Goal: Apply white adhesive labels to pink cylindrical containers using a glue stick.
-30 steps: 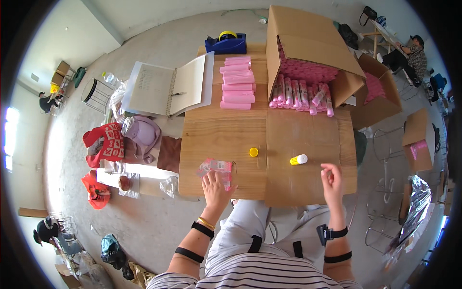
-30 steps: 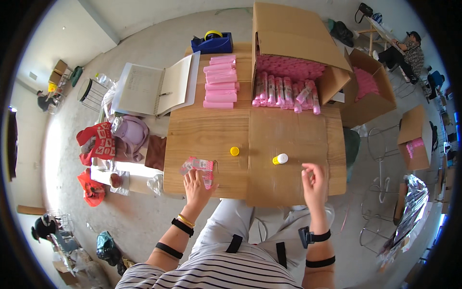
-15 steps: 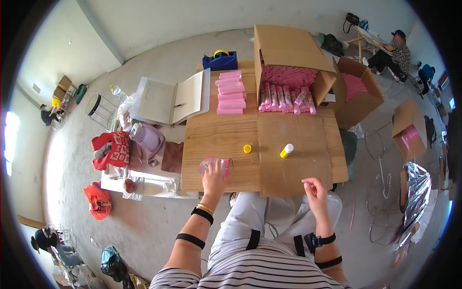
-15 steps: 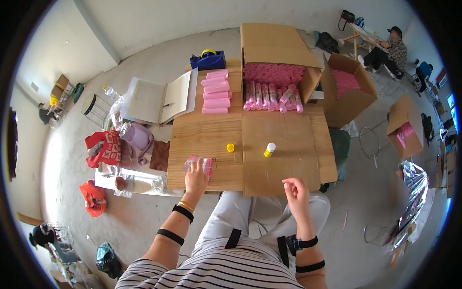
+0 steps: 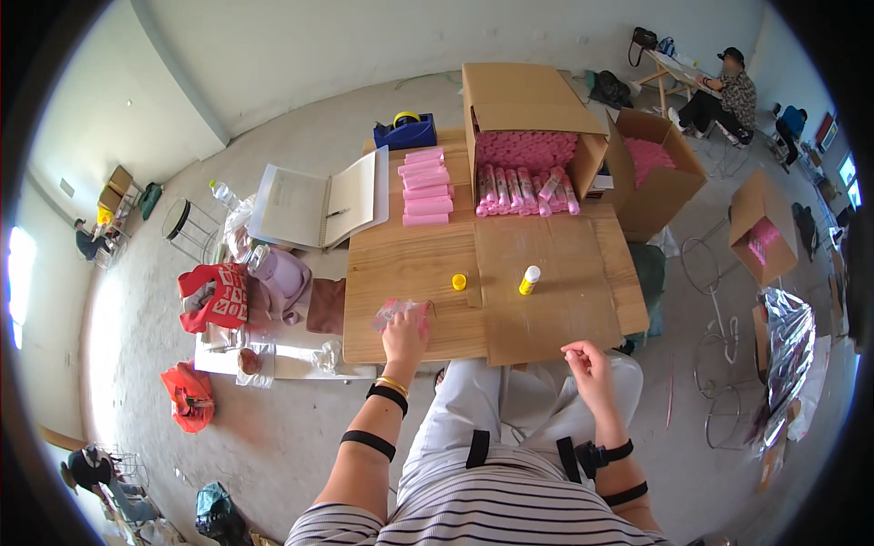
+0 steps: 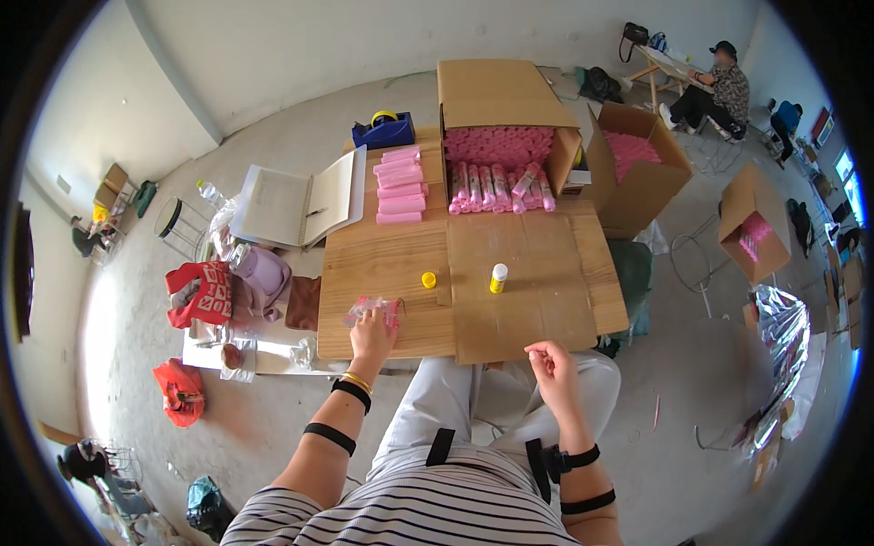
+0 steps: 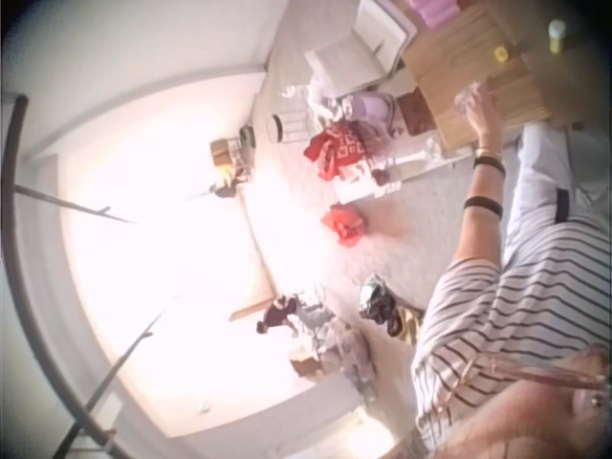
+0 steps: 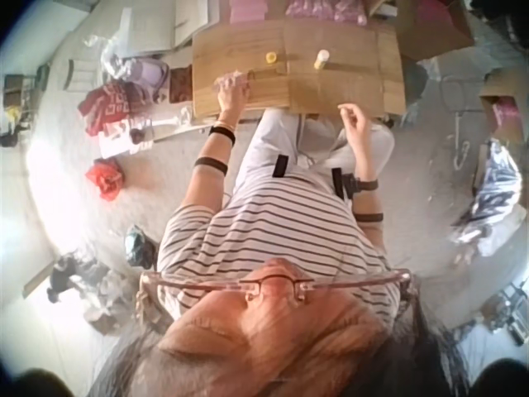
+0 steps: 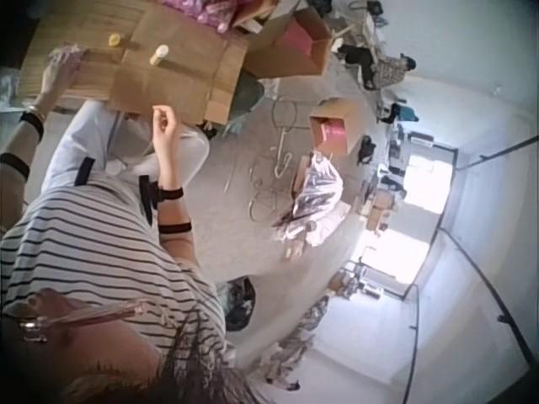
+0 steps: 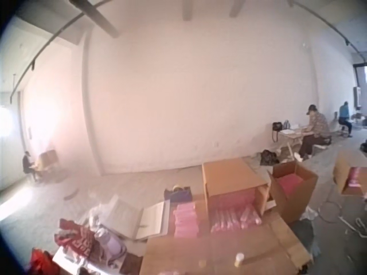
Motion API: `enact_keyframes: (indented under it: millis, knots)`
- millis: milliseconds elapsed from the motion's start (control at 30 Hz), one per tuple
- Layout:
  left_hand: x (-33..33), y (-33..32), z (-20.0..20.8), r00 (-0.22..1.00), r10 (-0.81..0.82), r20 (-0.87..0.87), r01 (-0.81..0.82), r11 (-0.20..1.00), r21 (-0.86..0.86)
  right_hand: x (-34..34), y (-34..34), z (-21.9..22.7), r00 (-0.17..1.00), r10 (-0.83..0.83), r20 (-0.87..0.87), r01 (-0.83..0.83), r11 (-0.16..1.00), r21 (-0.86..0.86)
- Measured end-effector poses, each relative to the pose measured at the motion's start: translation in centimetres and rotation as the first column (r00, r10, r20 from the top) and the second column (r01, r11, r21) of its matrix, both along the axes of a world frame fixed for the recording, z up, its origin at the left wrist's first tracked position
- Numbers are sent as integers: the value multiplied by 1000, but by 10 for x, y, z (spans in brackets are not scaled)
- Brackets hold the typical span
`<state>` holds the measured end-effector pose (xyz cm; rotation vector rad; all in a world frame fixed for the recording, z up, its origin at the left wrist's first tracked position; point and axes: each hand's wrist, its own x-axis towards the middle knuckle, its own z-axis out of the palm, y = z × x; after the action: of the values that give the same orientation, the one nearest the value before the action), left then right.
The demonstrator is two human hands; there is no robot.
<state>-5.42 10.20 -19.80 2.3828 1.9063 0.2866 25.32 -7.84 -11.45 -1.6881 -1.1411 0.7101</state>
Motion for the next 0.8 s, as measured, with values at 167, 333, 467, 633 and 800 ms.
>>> enact_keyframes:
  millis: [167, 333, 467, 633, 800]
  knots:
    - [-8, 3, 3, 994, 59, 87, -50, 994, -100, 1, -2, -8, 1000, 10, 2, -10, 999, 36]
    - [-20, 0, -22, 997, -77, -32, 77, 997, 7, -1, -2, -6, 999, 39, 2, -39, 999, 19]
    - [-5, -9, -4, 1000, 6, 1, -6, 1000, 15, -3, -4, -5, 999, 40, -12, -40, 999, 18]
    - [-12, -4, -9, 997, 56, 46, -54, 998, -43, -4, -6, -4, 999, 44, -19, -44, 999, 4]
    - [-1, -6, 10, 994, 106, 28, -103, 991, -85, -1, -9, -11, 1000, 29, -7, -29, 999, -29]
